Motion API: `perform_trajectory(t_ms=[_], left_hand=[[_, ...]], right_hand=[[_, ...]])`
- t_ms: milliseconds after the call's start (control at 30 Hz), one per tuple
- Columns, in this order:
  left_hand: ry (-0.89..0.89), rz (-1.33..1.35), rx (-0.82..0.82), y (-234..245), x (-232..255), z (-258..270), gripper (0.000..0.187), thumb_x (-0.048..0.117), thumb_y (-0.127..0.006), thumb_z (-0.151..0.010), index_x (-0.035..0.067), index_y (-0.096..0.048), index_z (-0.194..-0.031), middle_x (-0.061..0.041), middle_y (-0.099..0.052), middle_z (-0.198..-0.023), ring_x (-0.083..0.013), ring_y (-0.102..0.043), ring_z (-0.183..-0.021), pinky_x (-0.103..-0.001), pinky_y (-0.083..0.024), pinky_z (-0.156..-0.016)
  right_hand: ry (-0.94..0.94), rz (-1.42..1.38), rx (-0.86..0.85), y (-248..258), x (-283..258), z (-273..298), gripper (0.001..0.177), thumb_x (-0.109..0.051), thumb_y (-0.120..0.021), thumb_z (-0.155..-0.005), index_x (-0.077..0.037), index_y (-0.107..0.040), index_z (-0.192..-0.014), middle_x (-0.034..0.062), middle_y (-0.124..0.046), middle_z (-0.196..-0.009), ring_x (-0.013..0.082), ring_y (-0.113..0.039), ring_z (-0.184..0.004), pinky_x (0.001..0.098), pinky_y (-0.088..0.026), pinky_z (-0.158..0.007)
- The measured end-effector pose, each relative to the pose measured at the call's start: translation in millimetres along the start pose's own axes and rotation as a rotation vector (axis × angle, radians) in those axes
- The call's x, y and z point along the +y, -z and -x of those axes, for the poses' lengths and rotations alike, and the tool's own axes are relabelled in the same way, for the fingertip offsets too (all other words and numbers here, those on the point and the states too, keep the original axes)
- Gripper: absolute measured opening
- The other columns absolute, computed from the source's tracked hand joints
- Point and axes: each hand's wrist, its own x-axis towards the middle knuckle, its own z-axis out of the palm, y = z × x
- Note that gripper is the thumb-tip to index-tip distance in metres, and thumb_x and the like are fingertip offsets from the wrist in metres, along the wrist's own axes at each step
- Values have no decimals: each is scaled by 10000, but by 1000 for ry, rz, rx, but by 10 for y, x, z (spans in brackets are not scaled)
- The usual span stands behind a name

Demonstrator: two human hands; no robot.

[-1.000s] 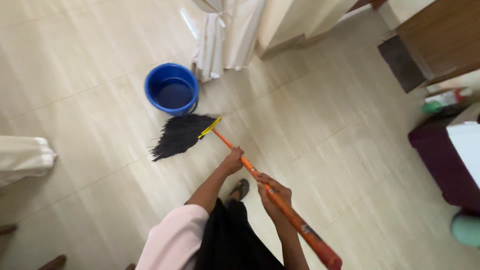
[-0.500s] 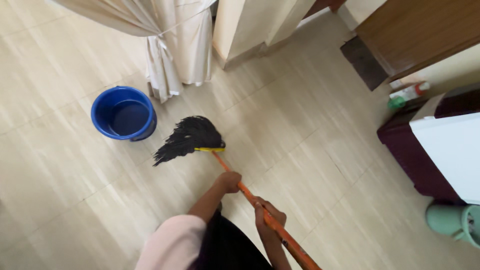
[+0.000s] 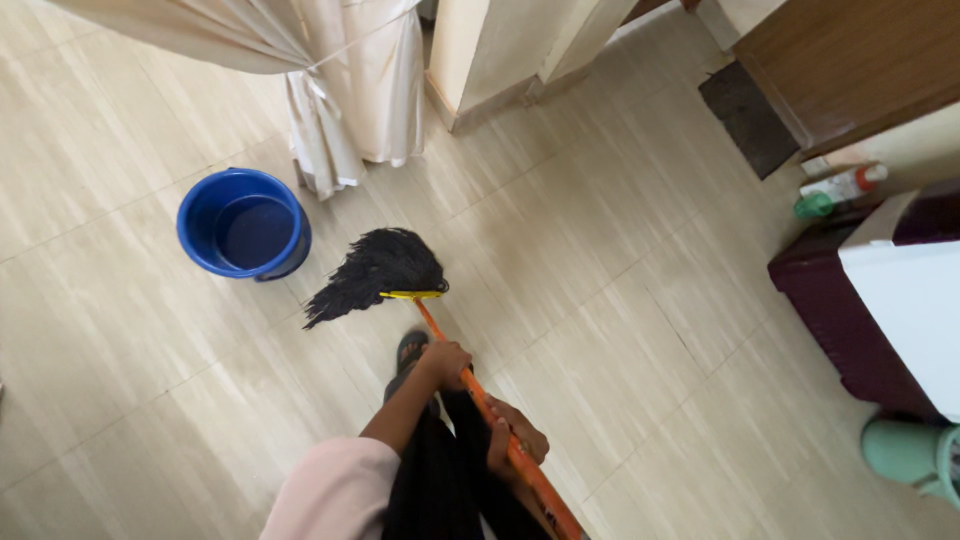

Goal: The person mops the tiled floor using a mop with an orange handle, dipping the mop head into a blue bucket of water and wringing it by hand several times. The person moves across the room, mopping under and around a dining table and chairs, and continues through a doorway into an entryway.

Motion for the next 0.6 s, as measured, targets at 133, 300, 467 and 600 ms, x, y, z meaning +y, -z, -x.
perform_trajectory(t_ms=[133, 300, 467, 600], left_hand=[[83, 0, -79, 201, 48, -120, 357, 452, -782, -661, 168, -751, -876, -78, -729, -904, -313, -702, -912, -576, -554, -690], [15, -44, -157, 26, -210, -499, 258, 382, -726, -723, 162, -779, -846, -103, -757, -913, -326, -729, -936, -486, -586, -788], [112, -104, -57, 116, -586, -953, 281, 342, -721, -767, 161, -756, -978, -69, -722, -997, -289, -695, -1028, -474, -545, -902], [279, -125, 136, 402, -878, -1327, 400, 443, -762, -713, 219, -745, -1044, -109, -684, -1135, -336, -636, -1155, -487, -492, -940]], right_hand=[[21, 234, -80, 122, 162, -200, 231, -34, -560, -918, 46, -763, -992, 156, -812, -992, 226, -802, -855, 287, -632, -782], [-17, 100, -44, 134, 345, -327, 223, -100, -587, -967, 77, -721, -940, 202, -806, -1015, 263, -801, -889, 322, -622, -819], [-50, 39, -75, -112, 630, -739, 270, -86, -497, -994, 96, -695, -1010, 203, -778, -1077, 279, -774, -1003, 359, -606, -929], [13, -153, 32, -469, 965, -1242, 243, -68, -475, -1011, 86, -659, -1043, 210, -772, -1107, 291, -766, -1074, 394, -598, -1000]])
